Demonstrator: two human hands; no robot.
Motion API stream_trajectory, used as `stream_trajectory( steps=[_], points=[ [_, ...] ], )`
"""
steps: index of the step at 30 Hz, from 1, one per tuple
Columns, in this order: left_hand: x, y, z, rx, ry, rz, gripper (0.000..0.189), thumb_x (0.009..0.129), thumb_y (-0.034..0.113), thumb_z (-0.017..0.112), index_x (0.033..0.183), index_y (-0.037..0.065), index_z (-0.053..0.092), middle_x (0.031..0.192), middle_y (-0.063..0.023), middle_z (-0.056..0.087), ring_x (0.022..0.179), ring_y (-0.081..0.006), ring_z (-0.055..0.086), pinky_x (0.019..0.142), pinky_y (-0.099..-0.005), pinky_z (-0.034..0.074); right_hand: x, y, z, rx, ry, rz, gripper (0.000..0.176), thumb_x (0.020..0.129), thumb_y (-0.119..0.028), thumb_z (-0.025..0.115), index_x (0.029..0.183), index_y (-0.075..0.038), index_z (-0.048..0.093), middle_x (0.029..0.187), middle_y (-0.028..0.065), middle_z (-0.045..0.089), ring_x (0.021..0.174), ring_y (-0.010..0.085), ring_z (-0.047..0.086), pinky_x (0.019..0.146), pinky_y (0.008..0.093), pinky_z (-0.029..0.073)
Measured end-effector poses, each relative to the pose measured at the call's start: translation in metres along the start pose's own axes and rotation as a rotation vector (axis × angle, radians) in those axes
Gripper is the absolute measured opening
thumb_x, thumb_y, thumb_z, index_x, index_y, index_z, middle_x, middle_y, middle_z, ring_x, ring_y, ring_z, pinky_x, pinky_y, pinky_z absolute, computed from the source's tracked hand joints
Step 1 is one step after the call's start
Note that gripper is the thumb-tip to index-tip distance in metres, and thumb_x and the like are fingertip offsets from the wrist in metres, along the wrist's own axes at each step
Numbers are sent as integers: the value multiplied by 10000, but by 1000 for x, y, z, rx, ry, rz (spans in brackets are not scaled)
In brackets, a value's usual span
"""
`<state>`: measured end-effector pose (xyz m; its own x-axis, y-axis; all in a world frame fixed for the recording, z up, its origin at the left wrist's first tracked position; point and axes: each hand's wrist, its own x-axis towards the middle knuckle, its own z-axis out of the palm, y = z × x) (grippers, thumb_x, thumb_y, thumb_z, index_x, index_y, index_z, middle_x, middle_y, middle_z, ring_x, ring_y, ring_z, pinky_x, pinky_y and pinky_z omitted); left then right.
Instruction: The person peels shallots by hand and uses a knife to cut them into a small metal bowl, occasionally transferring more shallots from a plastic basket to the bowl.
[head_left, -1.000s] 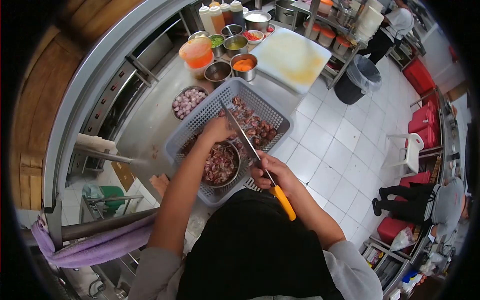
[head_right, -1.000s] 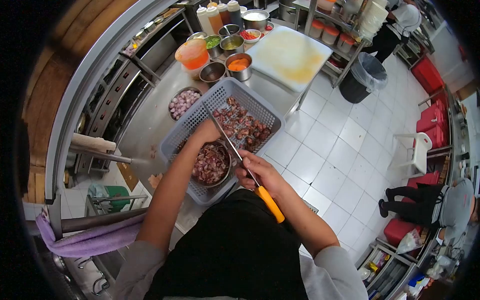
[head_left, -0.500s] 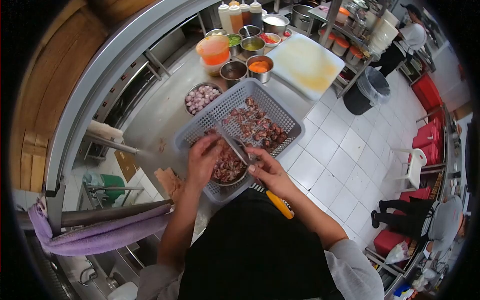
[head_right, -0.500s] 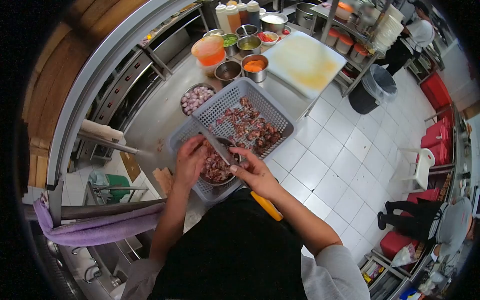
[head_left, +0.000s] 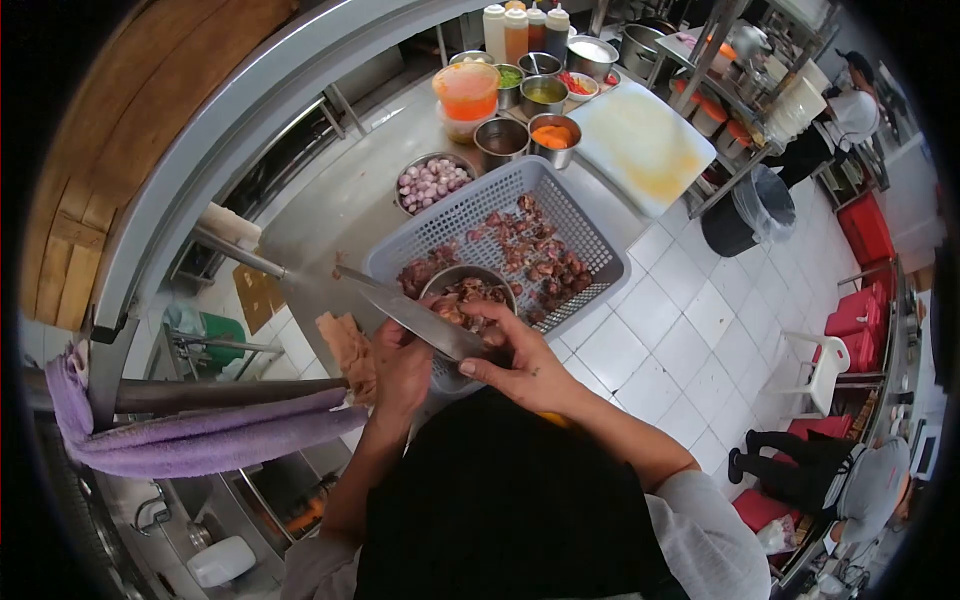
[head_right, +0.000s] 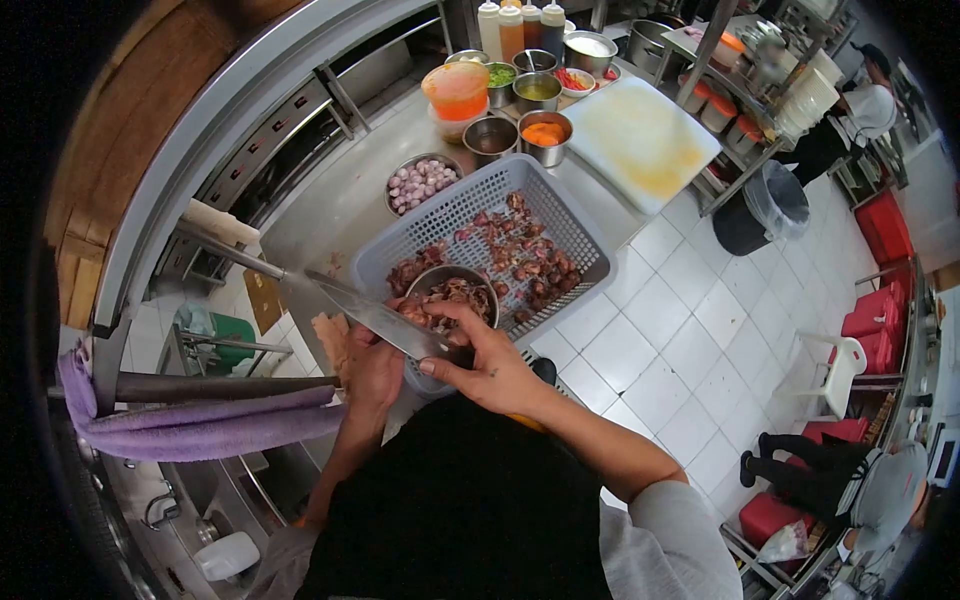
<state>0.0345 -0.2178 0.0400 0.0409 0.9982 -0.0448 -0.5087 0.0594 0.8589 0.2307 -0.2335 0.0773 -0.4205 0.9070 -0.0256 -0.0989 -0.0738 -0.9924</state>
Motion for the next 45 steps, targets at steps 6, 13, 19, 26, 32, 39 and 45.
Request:
stream_trajectory(
  steps=[6, 13, 19, 26, 32, 39, 45],
  points=[
    [1, -1, 14, -77, -1, -51, 319, 908, -66, 609, 1224, -65, 563, 1194, -149, 639, 1111, -219, 625, 993, -360, 493, -1, -7, -2, 82, 54, -58, 610, 892, -76, 716, 1416, -86, 404, 897, -22, 493, 868, 67, 483, 758, 228, 397],
    [-5, -3, 12, -73, 44, -43, 328, 903, -63, 618, 1227, -56, 572, 1216, -158, 634, 1129, -231, 622, 1028, -372, 477, -4, -7, -3, 65, 22, -2, 606, 887, -63, 717, 1407, -76, 407, 879, -19, 502, 865, 70, 498, 769, 232, 409],
    [-9, -1, 20, -152, 27, -1, 305, 896, -92, 586, 1198, -46, 583, 1163, -133, 647, 1087, -210, 632, 993, -362, 491, 0, 7, 2, 26, 69, -171, 589, 872, -163, 756, 1352, -77, 426, 848, 38, 639, 688, 61, 512, 583, 229, 382],
    [-19, 3, 28, -121, 11, 17, 237, 906, -93, 556, 1131, -30, 596, 1096, -104, 652, 1020, -184, 635, 934, -338, 499, -2, 1, 4, -14, 87, -99, 448, 869, -98, 756, 1216, -55, 476, 884, -22, 515, 836, 61, 470, 749, 229, 411],
    [-23, -2, 30, -41, 18, 47, 239, 914, -75, 574, 1149, -32, 597, 1119, -101, 652, 1043, -166, 627, 938, -311, 491, 2, 3, 6, -14, 85, -173, 388, 888, -85, 734, 1159, -60, 458, 881, -16, 520, 839, 57, 472, 777, 229, 413],
    [-19, -4, 30, -64, -27, 24, 263, 941, -19, 593, 1202, -42, 583, 1171, -120, 635, 1082, -187, 614, 977, -339, 489, 12, 6, -10, 409, -32, -84, 264, 943, -159, 676, 1073, -94, 456, 811, 1, 535, 655, 74, 467, 567, 232, 373],
    [-12, -5, 23, -170, -46, -102, 315, 946, -24, 574, 1261, -37, 566, 1211, -133, 615, 1110, -208, 602, 985, -367, 500, 17, 9, -15, 601, -38, 122, 257, 943, -281, 681, 1030, -99, 521, 748, 13, 581, 573, 87, 519, 468, 226, 337]
  ],
)
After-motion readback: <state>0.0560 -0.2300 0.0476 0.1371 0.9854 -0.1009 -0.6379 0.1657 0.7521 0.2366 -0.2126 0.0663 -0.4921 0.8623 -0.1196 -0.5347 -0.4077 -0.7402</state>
